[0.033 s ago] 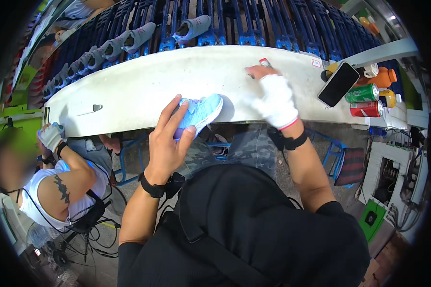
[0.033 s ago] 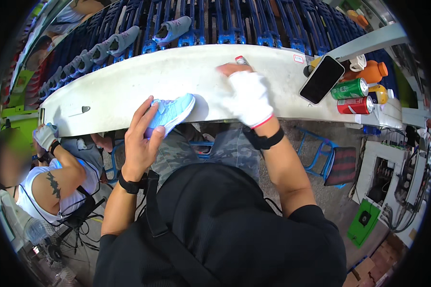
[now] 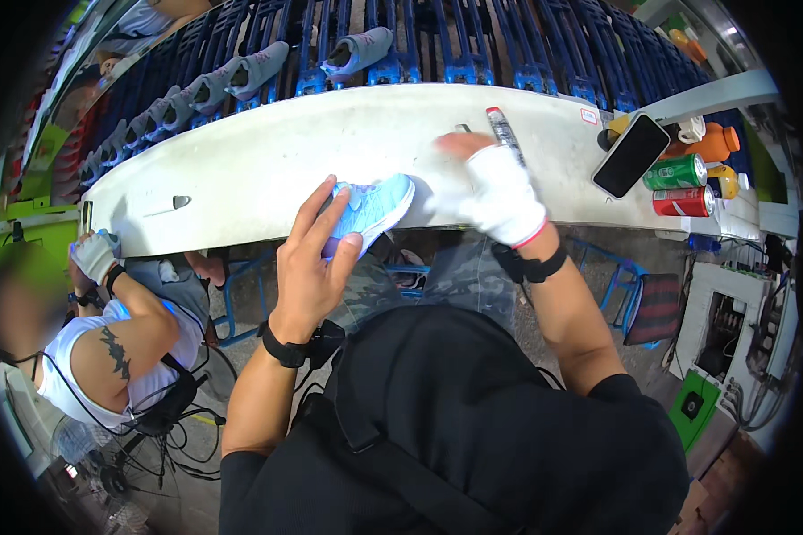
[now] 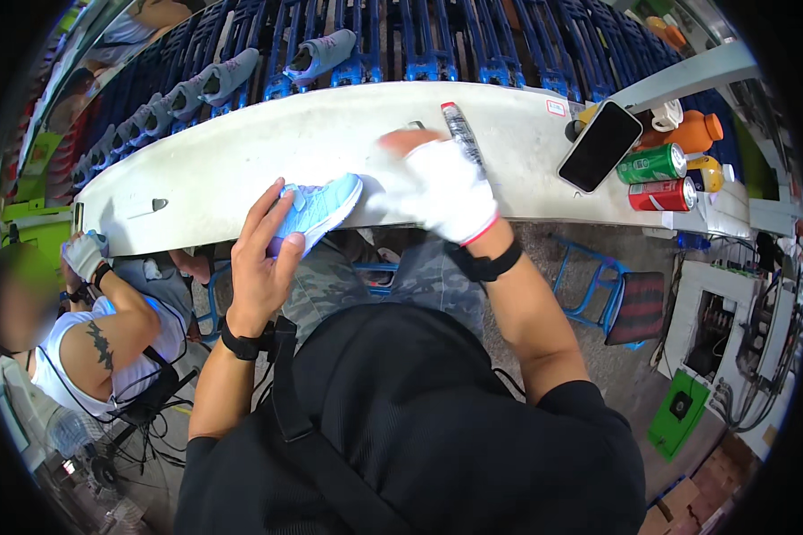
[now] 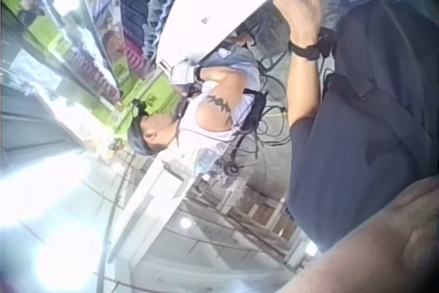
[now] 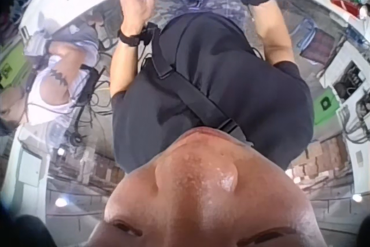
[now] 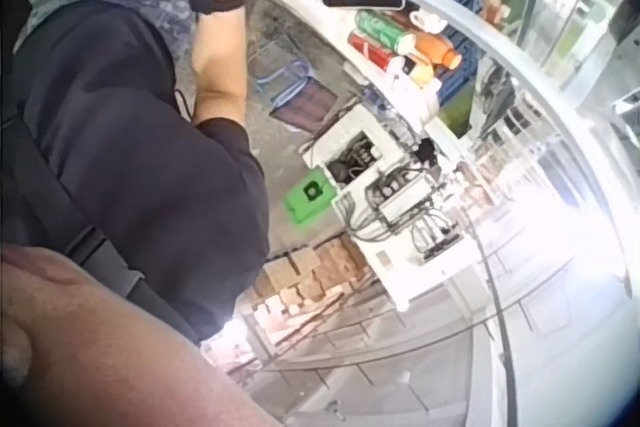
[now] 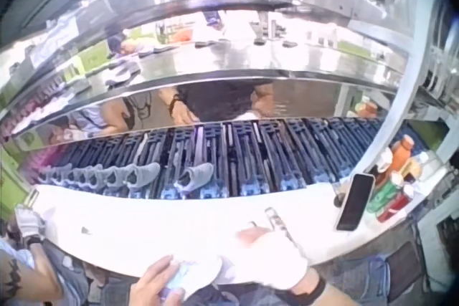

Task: Insert shoe components and check for quality on a conveyor assembly line.

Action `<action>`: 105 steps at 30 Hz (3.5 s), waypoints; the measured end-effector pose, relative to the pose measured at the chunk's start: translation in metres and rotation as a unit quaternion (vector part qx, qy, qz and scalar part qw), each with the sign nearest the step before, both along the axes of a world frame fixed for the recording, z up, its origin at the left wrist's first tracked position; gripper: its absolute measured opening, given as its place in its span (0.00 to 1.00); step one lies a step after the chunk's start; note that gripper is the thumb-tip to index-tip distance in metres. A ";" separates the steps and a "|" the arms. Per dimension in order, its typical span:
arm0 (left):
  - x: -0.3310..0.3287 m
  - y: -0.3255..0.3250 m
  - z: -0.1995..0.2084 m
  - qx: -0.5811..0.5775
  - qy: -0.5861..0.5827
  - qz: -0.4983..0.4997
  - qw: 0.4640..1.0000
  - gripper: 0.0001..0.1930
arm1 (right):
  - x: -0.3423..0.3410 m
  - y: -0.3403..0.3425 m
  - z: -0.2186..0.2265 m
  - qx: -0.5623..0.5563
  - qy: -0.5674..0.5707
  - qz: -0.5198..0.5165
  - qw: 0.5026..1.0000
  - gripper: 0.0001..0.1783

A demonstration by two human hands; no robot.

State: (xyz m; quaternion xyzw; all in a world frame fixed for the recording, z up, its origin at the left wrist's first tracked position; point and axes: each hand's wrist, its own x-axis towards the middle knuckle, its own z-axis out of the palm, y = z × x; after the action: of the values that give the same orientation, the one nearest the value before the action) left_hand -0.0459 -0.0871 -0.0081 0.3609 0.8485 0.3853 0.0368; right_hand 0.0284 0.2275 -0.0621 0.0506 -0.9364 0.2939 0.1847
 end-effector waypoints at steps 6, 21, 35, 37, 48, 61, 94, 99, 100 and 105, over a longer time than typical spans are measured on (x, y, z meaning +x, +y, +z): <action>0.002 0.005 -0.003 0.023 0.042 0.005 0.999 0.22 | -0.020 -0.051 -0.005 -0.111 0.093 0.133 0.981 0.31; -0.144 0.138 0.003 0.175 -0.018 -0.007 0.984 0.27 | 0.035 -0.024 0.047 -0.133 0.071 -0.054 0.987 0.61; -0.218 0.207 -0.025 -0.084 0.018 -0.019 0.996 0.31 | -0.001 0.042 0.157 -0.323 0.262 -0.079 0.906 0.31; -0.187 0.174 0.003 -0.140 -0.031 -0.135 0.980 0.33 | -0.055 0.045 0.237 -0.384 0.507 0.102 0.765 0.25; -0.119 0.059 -0.031 -0.186 0.065 -0.112 0.974 0.28 | -0.260 -0.004 0.373 0.302 0.176 0.043 0.936 0.24; -0.014 0.102 -0.038 0.211 0.142 -0.212 0.944 0.29 | -0.306 -0.056 0.281 0.170 0.076 0.005 0.982 0.31; 0.021 0.062 -0.028 0.229 0.032 -0.101 0.968 0.17 | 0.053 -0.057 0.005 -0.291 0.155 0.051 0.943 0.20; 0.023 0.066 -0.027 0.222 0.003 -0.083 0.971 0.17 | 0.051 -0.053 0.004 -0.287 0.140 0.038 0.947 0.22; 0.024 0.067 -0.028 0.224 -0.002 -0.075 0.972 0.17 | 0.050 -0.053 0.001 -0.293 0.151 0.040 0.943 0.22; 0.028 0.067 -0.034 0.252 -0.043 -0.060 0.965 0.18 | 0.050 -0.052 -0.010 -0.321 0.163 0.043 0.932 0.23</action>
State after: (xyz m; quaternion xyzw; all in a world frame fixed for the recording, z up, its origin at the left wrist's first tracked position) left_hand -0.0179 -0.0197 -0.0420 0.3920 0.6983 0.5988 0.0044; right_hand 0.0784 0.1755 -0.0724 0.0766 -0.7459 0.5742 0.3286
